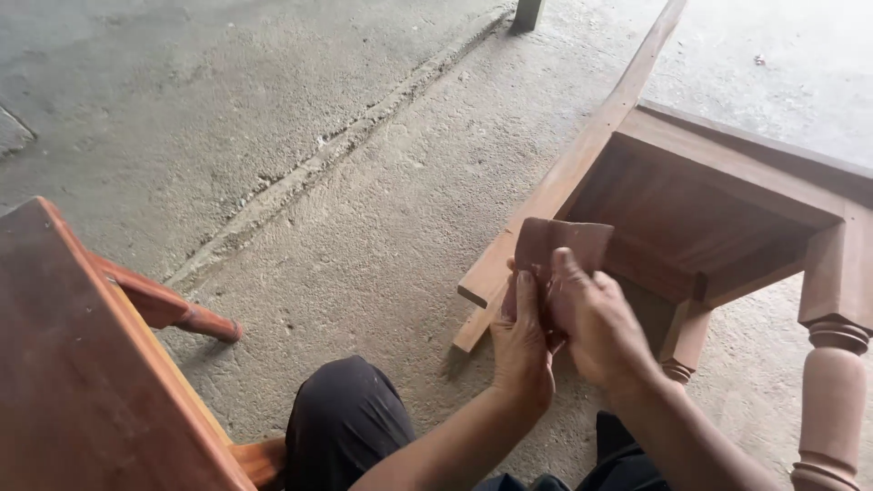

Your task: Sanding the legs and frame of a wooden chair with sandpaper.

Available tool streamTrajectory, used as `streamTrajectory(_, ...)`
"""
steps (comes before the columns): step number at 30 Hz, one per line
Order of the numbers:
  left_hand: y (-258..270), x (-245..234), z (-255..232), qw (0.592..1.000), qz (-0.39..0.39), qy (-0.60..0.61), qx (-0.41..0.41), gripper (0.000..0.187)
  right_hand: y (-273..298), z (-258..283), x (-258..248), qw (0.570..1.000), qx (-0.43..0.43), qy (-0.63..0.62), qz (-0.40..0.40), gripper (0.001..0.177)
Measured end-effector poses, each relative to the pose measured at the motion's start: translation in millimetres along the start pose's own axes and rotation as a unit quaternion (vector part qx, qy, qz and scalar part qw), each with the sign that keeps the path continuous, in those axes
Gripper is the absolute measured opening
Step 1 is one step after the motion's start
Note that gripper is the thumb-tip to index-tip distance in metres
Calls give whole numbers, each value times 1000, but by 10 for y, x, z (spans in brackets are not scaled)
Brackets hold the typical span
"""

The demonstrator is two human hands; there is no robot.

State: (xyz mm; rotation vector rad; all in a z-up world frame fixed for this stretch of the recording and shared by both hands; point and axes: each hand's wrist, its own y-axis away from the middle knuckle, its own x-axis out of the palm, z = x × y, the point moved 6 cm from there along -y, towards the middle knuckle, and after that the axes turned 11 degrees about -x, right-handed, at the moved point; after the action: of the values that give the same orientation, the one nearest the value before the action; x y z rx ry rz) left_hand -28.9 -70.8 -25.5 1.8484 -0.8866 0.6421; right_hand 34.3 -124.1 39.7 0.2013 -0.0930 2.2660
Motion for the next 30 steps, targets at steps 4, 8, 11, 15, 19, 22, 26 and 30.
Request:
streamTrajectory(4,-303,-584,-180,995,-40,-36,78,53,59,563,-32,945,-179,205,-180,36)
streamTrajectory(8,-990,-1248,-364,972,-216,45,84,50,-110,-311,115,805,-360,468,63,30)
streamTrajectory(11,-1240,-794,-190,960,79,199,-180,84,-120,-583,297,750,-391,512,152,34)
streamTrajectory(15,-1461,-791,-34,933,176,262,-172,71,-158,-538,502,717,-421,534,149,34)
streamTrajectory(19,-1312,-730,-64,923,152,292,-197,70,-218,-409,622,736,-394,528,153,31)
streamTrajectory(22,-1300,-624,-56,918,152,298,-212,70,35,-351,471,739,-398,521,156,28)
streamTrajectory(26,-1594,-833,72,916,194,313,-155,67,176,-188,128,831,-302,463,60,24)
streamTrajectory(30,-1723,-906,126,925,157,316,-141,63,59,-63,114,829,-276,478,-92,22)
